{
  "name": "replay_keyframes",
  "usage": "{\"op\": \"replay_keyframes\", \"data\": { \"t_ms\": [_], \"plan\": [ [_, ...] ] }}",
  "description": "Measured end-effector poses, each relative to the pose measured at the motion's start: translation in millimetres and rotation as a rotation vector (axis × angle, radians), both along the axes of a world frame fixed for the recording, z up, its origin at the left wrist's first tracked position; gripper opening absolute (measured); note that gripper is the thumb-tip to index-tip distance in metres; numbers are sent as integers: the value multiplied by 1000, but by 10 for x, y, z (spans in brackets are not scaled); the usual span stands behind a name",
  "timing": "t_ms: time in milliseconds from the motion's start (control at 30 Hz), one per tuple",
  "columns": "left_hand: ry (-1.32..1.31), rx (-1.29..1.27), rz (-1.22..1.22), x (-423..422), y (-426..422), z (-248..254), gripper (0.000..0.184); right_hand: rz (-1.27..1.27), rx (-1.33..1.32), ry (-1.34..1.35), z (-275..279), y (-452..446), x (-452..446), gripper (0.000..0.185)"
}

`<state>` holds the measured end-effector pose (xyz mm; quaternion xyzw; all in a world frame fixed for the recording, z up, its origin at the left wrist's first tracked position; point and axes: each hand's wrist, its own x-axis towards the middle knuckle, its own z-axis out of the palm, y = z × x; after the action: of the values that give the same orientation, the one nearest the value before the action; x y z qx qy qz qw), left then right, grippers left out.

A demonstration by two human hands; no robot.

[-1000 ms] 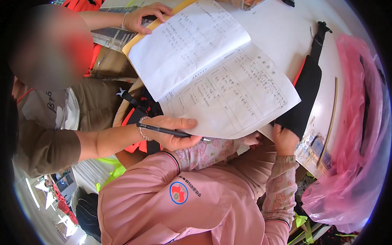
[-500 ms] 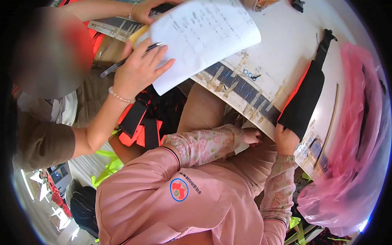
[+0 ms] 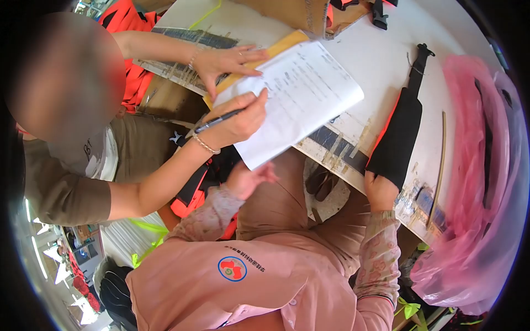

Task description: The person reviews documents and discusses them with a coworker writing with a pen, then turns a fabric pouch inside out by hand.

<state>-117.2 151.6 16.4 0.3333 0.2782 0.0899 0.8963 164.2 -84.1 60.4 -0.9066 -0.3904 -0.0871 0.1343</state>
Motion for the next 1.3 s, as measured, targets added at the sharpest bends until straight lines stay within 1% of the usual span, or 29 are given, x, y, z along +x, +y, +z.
{"op": "replay_keyframes", "data": {
  "t_ms": [33, 67, 100, 167, 267, 367, 400, 500, 533, 567, 633, 733, 833, 867, 967, 1067, 1167, 1233, 1300],
  "plan": [
    [82, -72, 234, 13, 92, 345, 30, -7, 9, 4, 7, 11, -13, 38],
    [0, -100, 280, -249, 237, -71, 35, -17, 3, 21, 9, 17, -26, 38],
    [-156, -140, 230, -323, 378, -6, 40, -30, -4, 37, 7, 18, -31, 38],
    [-168, -86, 232, -382, 412, 85, 46, -44, -6, 45, 34, 30, -41, 38],
    [-80, 38, 50, -139, 368, 304, 53, -29, 27, 9, 92, 76, -67, 38],
    [-53, -16, -156, 145, 285, 297, 55, -39, 22, 22, -16, 5, -31, 40],
    [-56, -26, -148, 226, 235, 304, 52, -23, 25, 24, 147, 47, -47, 36],
    [-56, -58, -107, 416, 24, 316, 45, -116, -238, 251, 354, -87, 108, 31],
    [-68, -48, -83, 445, -41, 311, 38, -73, -269, 201, 355, -164, 205, 28],
    [-76, -37, -91, 473, -91, 288, 36, -69, -356, 189, 382, -260, 312, 26],
    [-94, -18, -98, 514, -151, 265, 32, -65, -329, 145, 413, -423, 475, 20],
    [-44, -26, -105, 587, -281, 296, 25, -55, -280, 17, 487, -622, 653, 15],
    [-48, -88, -102, 714, -528, 362, 23, -63, -129, -93, 473, -818, 730, 11],
    [-30, -84, -140, 758, -635, 413, 23, -76, -193, -41, 369, -928, 832, 9],
    [29, -100, -221, 863, -1027, 415, 25, -84, -84, -97, 322, -1102, 874, 6],
    [25, -145, -371, 1012, -1345, 456, 31, -153, -17, -114, 311, -1191, 843, 5],
    [42, -168, -407, 1166, -1562, 481, 35, -149, 53, -129, 290, -1241, 774, 6],
    [38, -173, -388, 1270, -1644, 498, 31, -184, 74, -99, 206, -1286, 752, 6],
    [20, -163, -377, 1342, -1689, 486, 30, -208, 114, -87, 189, -1300, 693, 9]
  ]
}}
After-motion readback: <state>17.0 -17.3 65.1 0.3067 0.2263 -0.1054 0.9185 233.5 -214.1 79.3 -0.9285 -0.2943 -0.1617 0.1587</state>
